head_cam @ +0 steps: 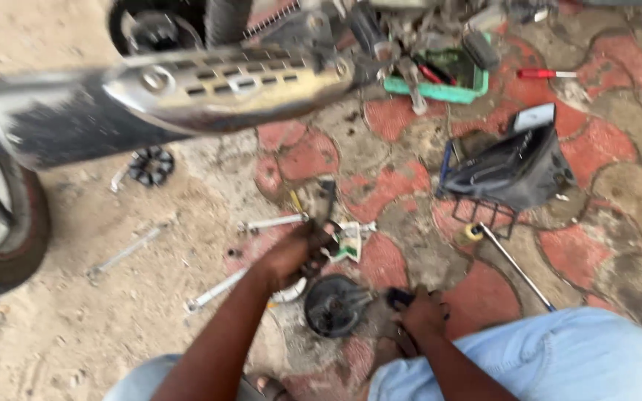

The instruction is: Cleaning and assembling motorcycle brake components.

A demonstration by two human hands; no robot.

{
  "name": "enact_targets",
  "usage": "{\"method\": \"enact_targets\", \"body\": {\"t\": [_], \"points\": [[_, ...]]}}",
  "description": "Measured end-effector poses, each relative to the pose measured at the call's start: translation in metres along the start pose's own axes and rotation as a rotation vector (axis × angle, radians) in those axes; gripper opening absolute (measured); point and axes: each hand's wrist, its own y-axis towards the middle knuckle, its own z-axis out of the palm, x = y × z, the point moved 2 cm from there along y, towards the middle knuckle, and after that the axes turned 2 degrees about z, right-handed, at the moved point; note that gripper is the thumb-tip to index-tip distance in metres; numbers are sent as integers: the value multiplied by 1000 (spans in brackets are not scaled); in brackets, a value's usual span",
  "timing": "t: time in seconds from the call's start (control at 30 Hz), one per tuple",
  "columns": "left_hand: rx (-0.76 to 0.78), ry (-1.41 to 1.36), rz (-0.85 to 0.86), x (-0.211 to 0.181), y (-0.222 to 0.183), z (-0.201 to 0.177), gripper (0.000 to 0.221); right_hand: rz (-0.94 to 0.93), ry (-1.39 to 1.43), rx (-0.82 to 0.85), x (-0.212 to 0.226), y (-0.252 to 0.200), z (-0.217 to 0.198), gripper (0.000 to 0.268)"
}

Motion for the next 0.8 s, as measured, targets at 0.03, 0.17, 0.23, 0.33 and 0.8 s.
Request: {"method": "enact_targets", "body": {"t": [0.03,0.17,0.23,0.33,0.8], "points": [[-8,8,13,-11,-8,8,23,-14,8,-7,-14,39,30,78],[9,468,9,-18,-19,13,52,-139,526,-343,-19,90,15,34],[-40,714,-33,-9,-12,6,65,-126,896,-458,20,65,-64,31],[-20,915,88,3,-11,8,78,-459,1662,-42,72,-19,-165,42],[74,1080,41,2,-52,50,55,-578,1237,392,95,-50,-124,41]]}}
